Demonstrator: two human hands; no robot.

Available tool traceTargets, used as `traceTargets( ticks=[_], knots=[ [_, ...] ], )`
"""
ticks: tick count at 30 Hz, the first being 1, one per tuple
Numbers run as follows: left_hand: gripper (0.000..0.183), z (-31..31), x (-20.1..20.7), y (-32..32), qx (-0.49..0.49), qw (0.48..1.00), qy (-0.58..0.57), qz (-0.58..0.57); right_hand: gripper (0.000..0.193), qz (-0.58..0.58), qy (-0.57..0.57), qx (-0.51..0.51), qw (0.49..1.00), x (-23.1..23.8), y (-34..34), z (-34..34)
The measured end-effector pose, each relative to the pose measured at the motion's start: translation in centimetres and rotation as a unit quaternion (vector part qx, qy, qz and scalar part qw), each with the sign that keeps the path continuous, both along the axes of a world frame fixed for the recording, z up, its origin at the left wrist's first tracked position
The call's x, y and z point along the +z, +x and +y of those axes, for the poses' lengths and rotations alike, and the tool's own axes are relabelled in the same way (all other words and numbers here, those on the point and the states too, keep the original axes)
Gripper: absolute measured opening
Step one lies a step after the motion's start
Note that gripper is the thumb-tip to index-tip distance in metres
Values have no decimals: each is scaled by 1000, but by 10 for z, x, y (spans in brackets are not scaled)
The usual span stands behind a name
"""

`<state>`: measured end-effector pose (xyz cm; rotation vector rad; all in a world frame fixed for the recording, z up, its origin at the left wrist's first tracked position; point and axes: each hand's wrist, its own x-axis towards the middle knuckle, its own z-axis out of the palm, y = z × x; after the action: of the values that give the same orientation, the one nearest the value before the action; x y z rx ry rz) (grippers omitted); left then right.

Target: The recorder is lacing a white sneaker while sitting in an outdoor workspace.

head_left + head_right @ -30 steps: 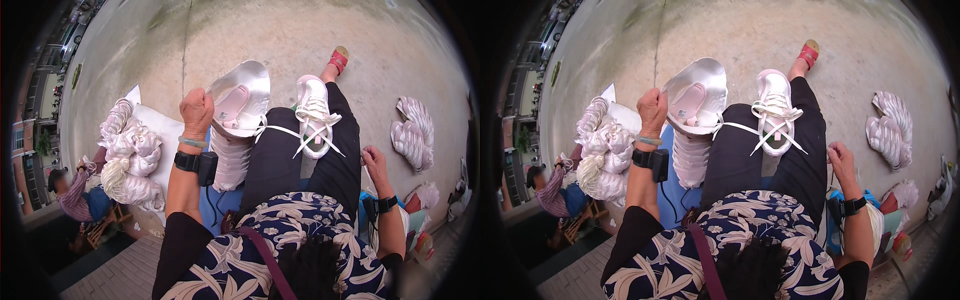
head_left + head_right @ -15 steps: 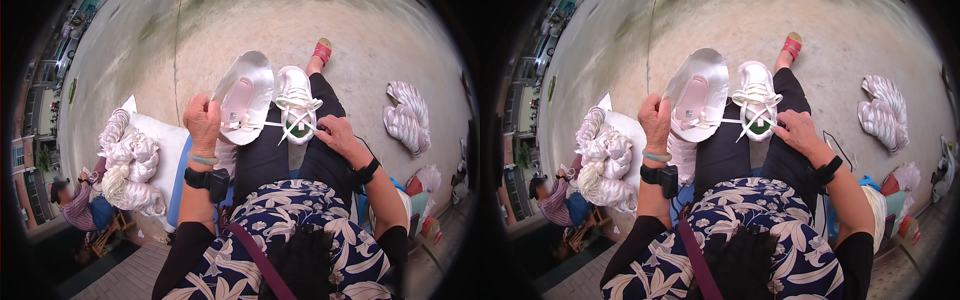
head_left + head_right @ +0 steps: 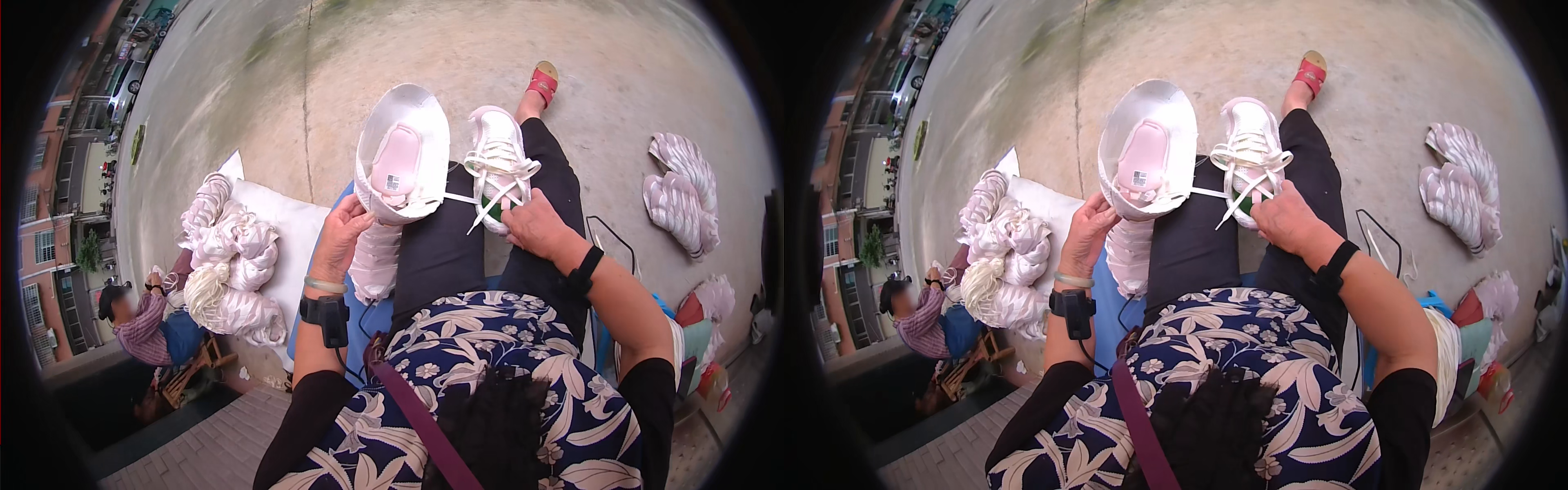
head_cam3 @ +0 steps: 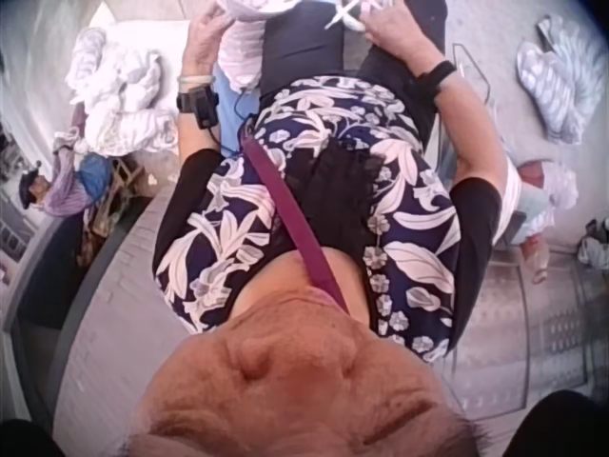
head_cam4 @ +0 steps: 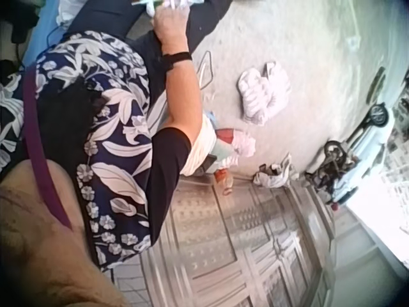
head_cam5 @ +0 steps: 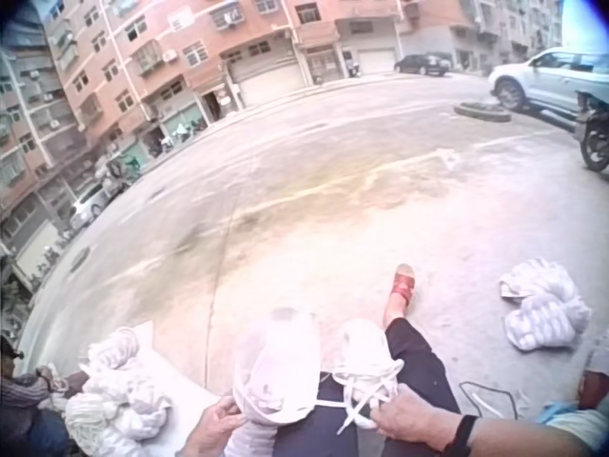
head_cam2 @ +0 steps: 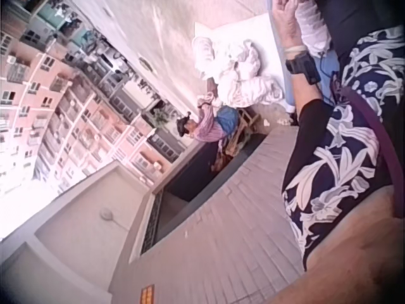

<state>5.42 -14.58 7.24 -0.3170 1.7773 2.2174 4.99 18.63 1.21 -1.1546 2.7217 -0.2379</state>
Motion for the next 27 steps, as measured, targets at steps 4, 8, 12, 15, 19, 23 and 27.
traceTargets(
  ticks=[4, 8, 12, 15, 19, 23, 27],
  knots=[
    [49, 24, 4, 3, -55, 998, 18, -5, 22, -29, 56, 0, 998, -3, -4, 0],
    [48, 64, 23, 1, -66, 997, 8, 27, 28, -60, -4, -37, 997, -9, -10, 6],
    [39, 78, 32, 3, -97, 990, -66, 77, 30, -85, -37, -53, 994, -6, -14, 8],
    [37, 80, 30, 6, -123, 979, -133, 92, 32, -74, -55, -47, 995, -7, -19, 8],
    [32, 96, 25, 9, -188, 954, -180, 146, 34, -90, -77, -50, 992, -7, -23, 7],
    [20, 133, 14, 6, -221, 862, -356, 284, 31, -42, -164, -47, 984, -24, -23, 10],
    [23, 140, 5, 12, -224, 827, -403, 320, 19, -51, -159, -35, 985, -17, -15, 20]
  ],
)
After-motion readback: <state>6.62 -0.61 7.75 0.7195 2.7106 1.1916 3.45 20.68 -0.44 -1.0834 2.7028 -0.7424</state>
